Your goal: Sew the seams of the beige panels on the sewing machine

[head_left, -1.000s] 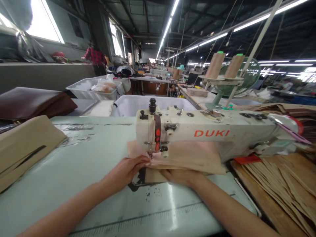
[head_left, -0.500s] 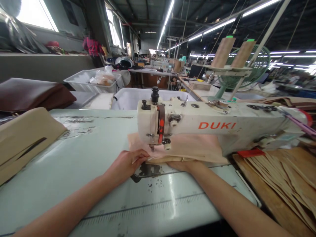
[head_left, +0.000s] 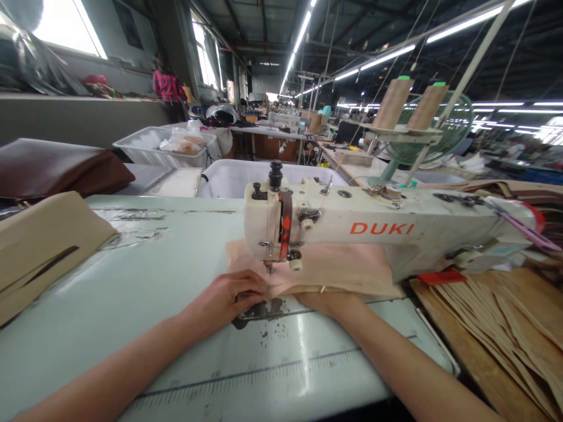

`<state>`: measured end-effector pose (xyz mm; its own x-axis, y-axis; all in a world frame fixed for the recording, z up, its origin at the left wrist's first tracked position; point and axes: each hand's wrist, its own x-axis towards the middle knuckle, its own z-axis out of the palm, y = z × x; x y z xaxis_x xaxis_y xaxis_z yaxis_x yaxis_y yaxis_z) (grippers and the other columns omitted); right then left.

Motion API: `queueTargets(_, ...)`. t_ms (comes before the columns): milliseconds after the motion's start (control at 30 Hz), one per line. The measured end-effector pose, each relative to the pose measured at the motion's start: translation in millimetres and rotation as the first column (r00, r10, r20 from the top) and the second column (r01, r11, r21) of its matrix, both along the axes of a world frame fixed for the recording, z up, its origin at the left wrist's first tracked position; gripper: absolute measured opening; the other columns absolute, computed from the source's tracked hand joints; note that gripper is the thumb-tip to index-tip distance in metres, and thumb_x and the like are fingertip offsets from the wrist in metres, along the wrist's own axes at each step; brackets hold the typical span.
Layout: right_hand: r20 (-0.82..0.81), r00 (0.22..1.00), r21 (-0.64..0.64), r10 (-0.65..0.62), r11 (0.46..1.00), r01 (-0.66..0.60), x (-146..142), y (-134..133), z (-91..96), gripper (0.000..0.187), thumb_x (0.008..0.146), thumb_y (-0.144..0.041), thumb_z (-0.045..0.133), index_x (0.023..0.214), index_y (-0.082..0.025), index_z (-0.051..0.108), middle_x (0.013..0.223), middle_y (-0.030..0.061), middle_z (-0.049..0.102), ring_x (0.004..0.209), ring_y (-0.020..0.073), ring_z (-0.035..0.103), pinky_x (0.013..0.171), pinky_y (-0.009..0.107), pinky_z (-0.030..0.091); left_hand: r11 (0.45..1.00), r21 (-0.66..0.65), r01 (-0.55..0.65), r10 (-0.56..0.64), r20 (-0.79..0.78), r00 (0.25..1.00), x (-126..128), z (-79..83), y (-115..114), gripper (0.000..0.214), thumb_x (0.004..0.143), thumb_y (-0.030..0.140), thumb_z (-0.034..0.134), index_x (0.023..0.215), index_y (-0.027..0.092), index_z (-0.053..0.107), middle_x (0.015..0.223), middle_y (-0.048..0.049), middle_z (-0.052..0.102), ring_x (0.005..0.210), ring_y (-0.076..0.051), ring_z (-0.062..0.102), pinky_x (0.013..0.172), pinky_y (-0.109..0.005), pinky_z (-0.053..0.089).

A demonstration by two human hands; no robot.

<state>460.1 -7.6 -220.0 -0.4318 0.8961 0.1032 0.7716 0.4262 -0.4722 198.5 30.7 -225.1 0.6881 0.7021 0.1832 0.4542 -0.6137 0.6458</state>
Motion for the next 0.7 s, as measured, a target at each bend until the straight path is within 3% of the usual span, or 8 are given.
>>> queueTargets(100, 0.146, 0.977, 0.053, -0.158, 0.987, 0.152, -16.1, -38.5, 21.6, 0.032, 0.097, -0.025, 0.042, 0.112, -0.015, 0.068, 0.102, 0.0183, 0.070, 0.094, 0.0355, 0.068, 0.081, 0.048, 0.054, 0.997, 0.040, 0.066, -0.065, -0.045, 0.997, -6.6, 2.7, -6.1, 0.024, 0.098, 0.036, 0.057, 0.117, 0.031, 0.069, 0.128, 0.0000, 0.062, 0.116, -0.020, 0.061, 0.104, -0.029, 0.048)
queueTargets(200, 0.242, 0.929, 0.137, -0.281, 0.958, 0.254, -39.1, -69.6, 33.5, 0.026, 0.098, -0.031, 0.046, 0.096, -0.019, 0.069, 0.087, 0.0112, 0.070, 0.075, 0.0312, 0.069, 0.067, 0.044, 0.057, 0.984, 0.137, 0.115, -0.093, -0.159, 0.983, -13.6, 3.8, -13.0, 0.033, 0.100, 0.037, 0.053, 0.132, 0.035, 0.060, 0.139, 0.0004, 0.054, 0.125, -0.021, 0.056, 0.110, -0.032, 0.045)
queueTargets(333, 0.206, 0.937, 0.300, -0.283, 0.930, 0.215, -48.3, -61.7, 8.5, 0.038, 0.100, -0.032, 0.048, 0.134, -0.018, 0.057, 0.134, 0.0140, 0.059, 0.124, 0.0358, 0.054, 0.102, 0.059, 0.045, 0.957, 0.275, 0.093, -0.019, -0.262, 0.965, -15.5, -3.4, -15.9, 0.040, 0.101, 0.045, 0.048, 0.138, 0.031, 0.053, 0.144, -0.0011, 0.051, 0.130, -0.023, 0.053, 0.112, -0.038, 0.045)
queueTargets(433, 0.222, 0.945, 0.235, -0.241, 0.954, 0.188, -28.6, -34.3, -17.1, 0.048, 0.105, -0.035, 0.040, 0.150, -0.018, 0.041, 0.152, 0.0101, 0.041, 0.144, 0.0319, 0.031, 0.117, 0.063, 0.023, 0.932, 0.355, 0.079, 0.029, -0.289, 0.957, -10.5, -11.3, -14.9, 0.048, 0.100, 0.049, 0.050, 0.143, 0.029, 0.048, 0.149, -0.0032, 0.047, 0.132, -0.025, 0.051, 0.112, -0.041, 0.044)
queueTargets(500, 0.255, 0.950, 0.185, -0.182, 0.973, 0.137, -10.7, -24.4, -15.0, 0.046, 0.105, -0.034, 0.039, 0.149, -0.020, 0.042, 0.154, 0.0079, 0.039, 0.146, 0.0301, 0.027, 0.119, 0.063, 0.019, 0.923, 0.376, 0.076, 0.047, -0.308, 0.950, -6.4, -14.7, -15.2, 0.051, 0.101, 0.048, 0.047, 0.147, 0.028, 0.043, 0.152, -0.0046, 0.042, 0.135, -0.026, 0.047, 0.113, -0.044, 0.043)
queueTargets(567, 0.297, 0.949, 0.144, -0.109, 0.987, 0.069, 4.8, -26.7, 12.0, 0.040, 0.102, -0.031, 0.051, 0.140, -0.019, 0.054, 0.149, 0.0098, 0.045, 0.141, 0.0327, 0.038, 0.116, 0.061, 0.030, 0.922, 0.380, 0.071, 0.062, -0.326, 0.943, -3.4, -16.0, -16.6, 0.052, 0.102, 0.048, 0.044, 0.150, 0.029, 0.038, 0.155, -0.0045, 0.038, 0.139, -0.026, 0.043, 0.114, -0.046, 0.041)
queueTargets(633, 0.281, 0.958, 0.154, -0.055, 0.988, 0.011, 15.4, -35.5, 62.6, 0.024, 0.094, -0.027, 0.064, 0.115, -0.018, 0.071, 0.129, 0.0099, 0.064, 0.115, 0.0318, 0.063, 0.098, 0.050, 0.053, 0.920, 0.386, 0.066, 0.072, -0.333, 0.940, -1.7, -16.1, -18.2, 0.052, 0.103, 0.047, 0.042, 0.152, 0.031, 0.034, 0.157, -0.0032, 0.033, 0.141, -0.026, 0.039, 0.115, -0.047, 0.039)
queueTargets(700, 0.093, 0.991, 0.378, -0.095, 0.924, 0.053, 21.6, -37.6, 126.4, 0.027, 0.101, -0.025, 0.052, 0.086, -0.022, 0.075, 0.088, 0.0015, 0.073, 0.069, 0.0172, 0.069, 0.066, 0.031, 0.059, 0.917, 0.394, 0.062, 0.079, -0.331, 0.940, -1.0, -15.4, -19.1, 0.053, 0.103, 0.047, 0.041, 0.153, 0.033, 0.030, 0.159, -0.0019, 0.030, 0.143, -0.026, 0.035, 0.116, -0.048, 0.037)
